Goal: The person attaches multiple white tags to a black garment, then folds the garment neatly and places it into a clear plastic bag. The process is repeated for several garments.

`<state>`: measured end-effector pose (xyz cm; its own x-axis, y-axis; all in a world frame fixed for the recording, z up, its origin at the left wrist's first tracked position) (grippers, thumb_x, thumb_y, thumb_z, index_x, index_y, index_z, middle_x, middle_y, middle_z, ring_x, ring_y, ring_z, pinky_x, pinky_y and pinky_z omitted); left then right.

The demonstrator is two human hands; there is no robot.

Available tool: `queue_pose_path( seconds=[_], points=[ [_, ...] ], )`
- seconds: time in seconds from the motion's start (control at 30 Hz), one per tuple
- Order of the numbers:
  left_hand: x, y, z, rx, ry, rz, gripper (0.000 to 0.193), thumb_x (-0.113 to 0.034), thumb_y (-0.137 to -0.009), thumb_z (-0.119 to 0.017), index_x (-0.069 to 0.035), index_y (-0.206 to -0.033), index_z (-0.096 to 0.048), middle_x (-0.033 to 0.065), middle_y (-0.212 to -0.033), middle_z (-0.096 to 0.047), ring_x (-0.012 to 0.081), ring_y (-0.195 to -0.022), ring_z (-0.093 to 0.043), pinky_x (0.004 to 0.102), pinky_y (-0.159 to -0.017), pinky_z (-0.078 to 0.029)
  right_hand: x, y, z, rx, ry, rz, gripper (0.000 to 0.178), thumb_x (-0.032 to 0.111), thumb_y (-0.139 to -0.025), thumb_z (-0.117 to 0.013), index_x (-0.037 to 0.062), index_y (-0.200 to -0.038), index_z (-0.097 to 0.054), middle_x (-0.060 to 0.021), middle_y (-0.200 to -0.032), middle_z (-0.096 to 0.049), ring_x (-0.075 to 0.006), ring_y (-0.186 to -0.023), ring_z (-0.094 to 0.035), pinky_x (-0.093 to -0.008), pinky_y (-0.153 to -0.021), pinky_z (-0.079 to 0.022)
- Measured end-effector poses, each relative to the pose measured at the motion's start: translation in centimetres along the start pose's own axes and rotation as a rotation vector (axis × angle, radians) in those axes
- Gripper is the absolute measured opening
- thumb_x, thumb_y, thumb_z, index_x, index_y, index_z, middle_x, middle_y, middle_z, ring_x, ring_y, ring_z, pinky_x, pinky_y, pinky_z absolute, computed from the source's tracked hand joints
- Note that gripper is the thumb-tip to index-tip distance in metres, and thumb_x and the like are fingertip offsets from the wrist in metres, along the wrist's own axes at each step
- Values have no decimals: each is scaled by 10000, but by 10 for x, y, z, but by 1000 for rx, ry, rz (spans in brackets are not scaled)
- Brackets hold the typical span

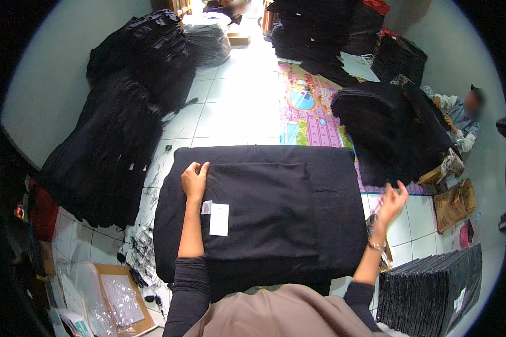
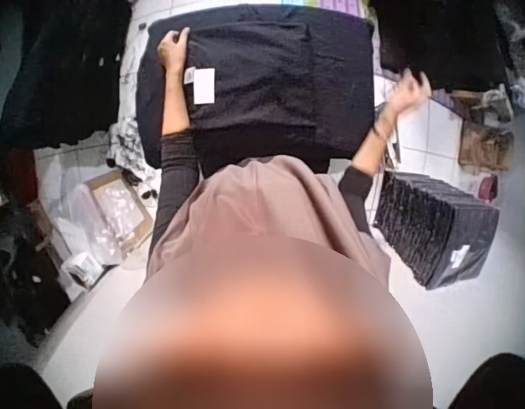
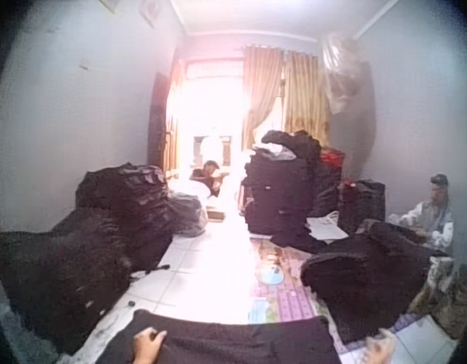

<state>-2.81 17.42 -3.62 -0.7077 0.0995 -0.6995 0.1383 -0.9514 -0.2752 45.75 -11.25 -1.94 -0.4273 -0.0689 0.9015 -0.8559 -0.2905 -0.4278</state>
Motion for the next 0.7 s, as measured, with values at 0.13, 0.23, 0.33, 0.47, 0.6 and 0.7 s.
queue_pose_path(
  seconds=[0.13,0.23,0.33,0.47,0.6,0.7],
  points=[
    [-2,-1,-1,21,-71,34,422,-416,-815,-726,4,-839,-693,182,-789,-695,332,-742,-683,403,-673,-507,-85,74,167,-68,668,-165,313,120,-909,-647,73,-1128,-428,-25,-625,-504,-115,-579,-505,-334,-509,-415],
    [-1,-1,0,14,-47,19,432,-427,-814,-726,3,-836,-696,176,-783,-697,328,-743,-685,401,-678,-509,-149,143,200,243,636,-90,342,39,-846,-654,66,-1096,-422,-30,-642,-516,-144,-602,-518,-328,-589,-417],
    [2,-3,3,42,-33,30,443,-439,-813,-724,3,-833,-698,168,-773,-698,319,-744,-688,398,-683,-511,-150,142,195,423,707,-51,253,11,-823,-609,4,-1065,-536,-115,-732,-616,-263,-687,-599,-408,-655,-455],
    [6,-3,2,58,22,39,459,-458,-819,-712,1,-822,-694,158,-755,-695,305,-732,-686,391,-670,-503,-61,39,133,526,1452,-202,220,98,-909,-537,-40,-1022,-666,-245,-923,-667,-394,-861,-650,-458,-774,-489],
    [3,-1,0,-18,67,-30,474,-479,-858,-680,-17,-752,-663,98,-607,-608,221,-550,-573,360,-561,-422,40,2,-55,455,366,489,230,109,-923,-521,-25,-987,-696,-180,-990,-706,-301,-912,-684,-380,-816,-517],
    [3,2,1,-19,183,-50,441,-438,-895,-658,-15,-771,-672,65,-564,-541,133,-540,-504,322,-544,-394,74,49,-185,818,309,692,337,277,-913,-622,17,-1123,-664,-163,-1098,-681,-328,-1036,-637,-399,-892,-503]
  ],
)
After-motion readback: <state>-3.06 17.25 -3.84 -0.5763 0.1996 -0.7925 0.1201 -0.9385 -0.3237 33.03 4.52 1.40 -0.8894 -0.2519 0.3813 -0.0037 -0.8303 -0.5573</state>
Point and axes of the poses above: each hand's wrist, its own y-axis away from the middle knuckle, its own z-axis out of the back of the hand, x = y × z, the point moved 2 cm from there along -y, towards the middle knuckle
